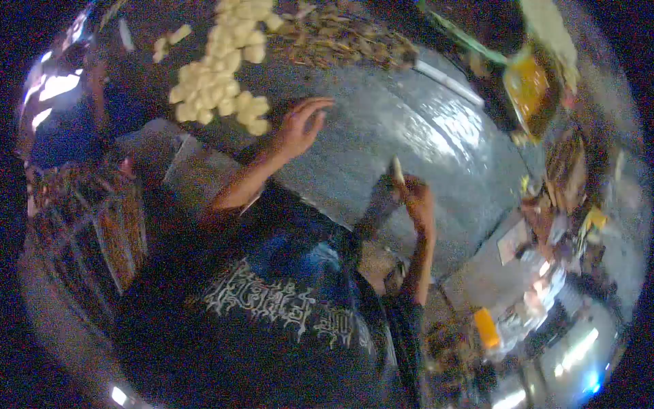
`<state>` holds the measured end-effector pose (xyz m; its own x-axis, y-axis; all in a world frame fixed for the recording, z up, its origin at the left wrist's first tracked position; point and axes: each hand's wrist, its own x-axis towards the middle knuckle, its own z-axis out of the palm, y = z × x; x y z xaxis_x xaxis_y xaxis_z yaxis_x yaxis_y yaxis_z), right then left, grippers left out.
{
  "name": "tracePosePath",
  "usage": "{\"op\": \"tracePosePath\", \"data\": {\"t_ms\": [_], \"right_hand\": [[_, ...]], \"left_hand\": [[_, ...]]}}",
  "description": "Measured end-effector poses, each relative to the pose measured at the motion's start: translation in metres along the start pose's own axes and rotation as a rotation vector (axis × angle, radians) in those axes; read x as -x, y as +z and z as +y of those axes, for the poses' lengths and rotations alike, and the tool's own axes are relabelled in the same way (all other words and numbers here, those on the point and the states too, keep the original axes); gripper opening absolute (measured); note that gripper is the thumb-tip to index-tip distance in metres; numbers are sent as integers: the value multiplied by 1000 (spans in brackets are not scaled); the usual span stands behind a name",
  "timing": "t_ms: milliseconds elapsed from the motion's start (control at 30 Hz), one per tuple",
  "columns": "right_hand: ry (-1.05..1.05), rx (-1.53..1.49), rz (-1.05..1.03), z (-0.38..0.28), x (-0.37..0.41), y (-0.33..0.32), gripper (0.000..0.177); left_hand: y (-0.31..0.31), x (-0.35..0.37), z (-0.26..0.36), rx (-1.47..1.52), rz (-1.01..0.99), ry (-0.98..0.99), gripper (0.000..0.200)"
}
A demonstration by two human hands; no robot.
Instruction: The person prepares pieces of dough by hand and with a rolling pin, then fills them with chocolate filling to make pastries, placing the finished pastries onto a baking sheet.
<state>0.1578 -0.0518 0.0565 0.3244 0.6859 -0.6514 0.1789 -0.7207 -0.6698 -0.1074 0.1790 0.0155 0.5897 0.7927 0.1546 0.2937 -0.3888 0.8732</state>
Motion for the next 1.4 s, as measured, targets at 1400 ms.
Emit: {"op": "tracePosePath", "data": {"t_ms": [1400], "right_hand": [[-395, -575, 88, 50, 133, 32, 45]], "left_hand": [[76, 119, 135, 1121, 85, -337, 44]]}}
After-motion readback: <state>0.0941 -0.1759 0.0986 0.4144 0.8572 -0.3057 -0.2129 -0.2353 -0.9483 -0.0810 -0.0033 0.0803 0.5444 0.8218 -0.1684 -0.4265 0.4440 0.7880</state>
